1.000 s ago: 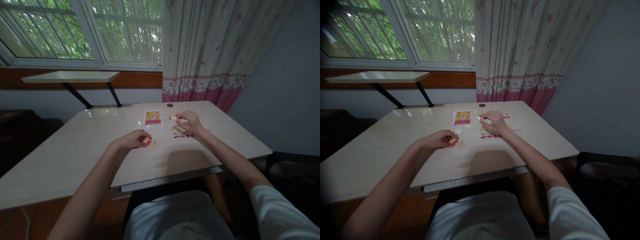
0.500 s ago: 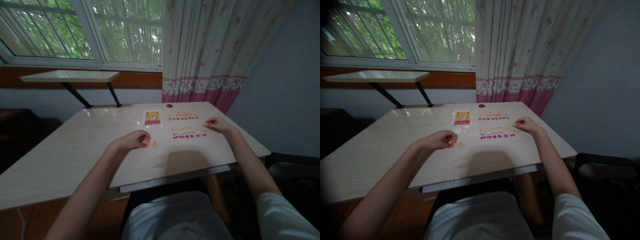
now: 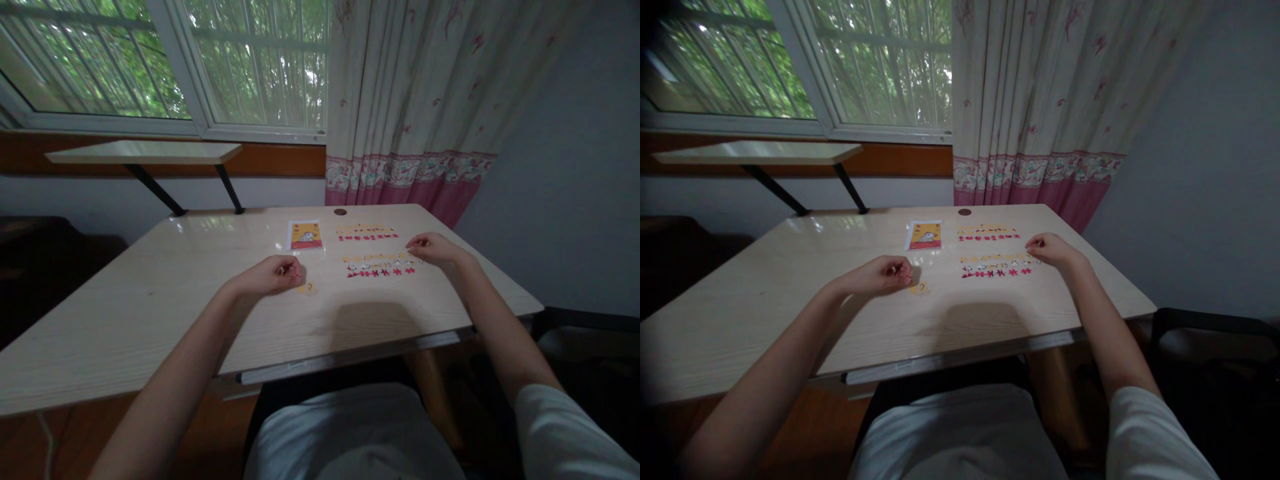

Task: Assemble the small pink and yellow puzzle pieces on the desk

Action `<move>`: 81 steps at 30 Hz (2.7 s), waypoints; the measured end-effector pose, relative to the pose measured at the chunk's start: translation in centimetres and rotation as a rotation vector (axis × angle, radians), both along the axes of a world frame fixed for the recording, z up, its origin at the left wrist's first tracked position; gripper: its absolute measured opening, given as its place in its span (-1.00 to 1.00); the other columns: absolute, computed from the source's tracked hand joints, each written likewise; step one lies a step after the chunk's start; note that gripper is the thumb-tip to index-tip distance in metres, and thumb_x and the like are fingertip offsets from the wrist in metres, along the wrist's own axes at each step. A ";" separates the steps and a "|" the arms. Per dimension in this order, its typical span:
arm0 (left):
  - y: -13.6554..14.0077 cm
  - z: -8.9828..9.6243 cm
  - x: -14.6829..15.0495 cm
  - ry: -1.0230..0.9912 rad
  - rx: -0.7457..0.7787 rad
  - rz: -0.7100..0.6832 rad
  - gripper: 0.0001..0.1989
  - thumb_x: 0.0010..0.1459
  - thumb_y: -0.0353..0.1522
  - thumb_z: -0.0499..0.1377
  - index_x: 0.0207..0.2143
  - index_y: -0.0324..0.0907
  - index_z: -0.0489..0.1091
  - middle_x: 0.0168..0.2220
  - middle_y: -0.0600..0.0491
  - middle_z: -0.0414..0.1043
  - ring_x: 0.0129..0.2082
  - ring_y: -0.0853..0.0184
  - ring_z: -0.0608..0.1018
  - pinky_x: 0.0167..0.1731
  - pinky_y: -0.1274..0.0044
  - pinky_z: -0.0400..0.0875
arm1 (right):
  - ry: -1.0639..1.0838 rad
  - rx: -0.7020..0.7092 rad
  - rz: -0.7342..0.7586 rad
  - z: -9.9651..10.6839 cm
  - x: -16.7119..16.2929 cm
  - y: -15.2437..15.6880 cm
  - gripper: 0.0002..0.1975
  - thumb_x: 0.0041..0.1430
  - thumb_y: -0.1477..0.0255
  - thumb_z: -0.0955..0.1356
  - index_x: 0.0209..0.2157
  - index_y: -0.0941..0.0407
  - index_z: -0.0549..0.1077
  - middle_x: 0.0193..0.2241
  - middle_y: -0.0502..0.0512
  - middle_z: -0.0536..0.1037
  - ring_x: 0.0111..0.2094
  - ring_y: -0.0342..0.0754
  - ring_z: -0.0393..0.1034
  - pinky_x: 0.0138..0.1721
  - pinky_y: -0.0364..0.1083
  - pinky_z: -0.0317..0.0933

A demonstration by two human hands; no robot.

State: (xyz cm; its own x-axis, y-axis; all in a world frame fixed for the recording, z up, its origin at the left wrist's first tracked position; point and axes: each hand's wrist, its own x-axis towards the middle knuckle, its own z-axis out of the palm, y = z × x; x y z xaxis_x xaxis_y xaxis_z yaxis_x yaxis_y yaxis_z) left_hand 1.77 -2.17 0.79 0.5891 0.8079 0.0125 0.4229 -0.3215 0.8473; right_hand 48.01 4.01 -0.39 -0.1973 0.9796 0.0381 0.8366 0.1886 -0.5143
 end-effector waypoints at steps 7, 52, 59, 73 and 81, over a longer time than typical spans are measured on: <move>0.9 0.2 0.6 -0.291 0.012 0.177 -0.70 -0.12 -0.23 0.34 -0.38 -0.21 0.38 -0.47 0.10 0.42 -0.47 0.41 0.43 -0.41 0.55 0.29 | -0.064 0.358 0.392 2.7 -9.2 0.1 -0.82 0.12 0.39 0.34 -0.30 0.11 0.57 -0.38 0.11 0.59 -0.40 -0.08 0.42 -0.34 -0.12 0.24; 1.9 -0.4 -2.1 0.558 0.446 0.297 -0.72 0.14 -0.29 0.02 -0.27 -0.24 0.47 -0.47 -0.03 0.47 -0.50 0.32 0.44 -0.44 0.52 0.21 | 0.405 0.823 0.438 -0.8 -17.7 -3.0 -0.79 0.18 0.24 0.36 -0.24 0.05 0.55 -0.34 0.07 0.57 -0.43 -0.15 0.32 -0.36 -0.12 0.26; 2.0 -0.6 -2.2 0.569 0.438 0.265 -0.73 0.15 -0.31 0.01 -0.27 -0.23 0.45 -0.48 -0.01 0.48 -0.51 0.35 0.43 -0.47 0.55 0.20 | 0.401 0.852 0.457 -0.8 -17.5 -3.0 -0.81 0.17 0.26 0.37 -0.25 0.06 0.54 -0.36 0.07 0.57 -0.44 -0.16 0.33 -0.36 -0.12 0.26; 1.8 -0.5 -2.1 0.545 0.391 0.232 -0.71 0.12 -0.28 0.01 -0.32 -0.24 0.46 -0.46 -0.03 0.48 -0.50 0.34 0.44 -0.46 0.55 0.21 | 0.295 0.876 0.172 1.1 -12.0 0.5 -0.73 0.15 0.20 0.36 -0.25 0.08 0.57 -0.41 0.08 0.56 -0.45 -0.12 0.33 -0.33 -0.09 0.25; 1.7 -0.4 -2.1 0.541 0.340 0.172 -0.71 0.09 -0.28 0.01 -0.35 -0.24 0.46 -0.47 -0.01 0.48 -0.49 0.34 0.44 -0.45 0.54 0.22 | 0.129 0.524 -0.176 -2.1 0.4 5.5 -0.67 0.04 0.19 0.38 -0.30 0.15 0.60 -0.38 0.17 0.56 -0.44 -0.08 0.31 -0.38 -0.07 0.20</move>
State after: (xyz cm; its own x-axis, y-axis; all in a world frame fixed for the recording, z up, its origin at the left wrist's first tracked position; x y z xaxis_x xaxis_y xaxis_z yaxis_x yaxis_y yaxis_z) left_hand -0.35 -0.51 0.40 0.4468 0.8944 0.0217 0.8296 -0.4232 0.3643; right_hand 48.38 9.48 -2.49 0.0054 0.8407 0.5414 0.8152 0.3099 -0.4894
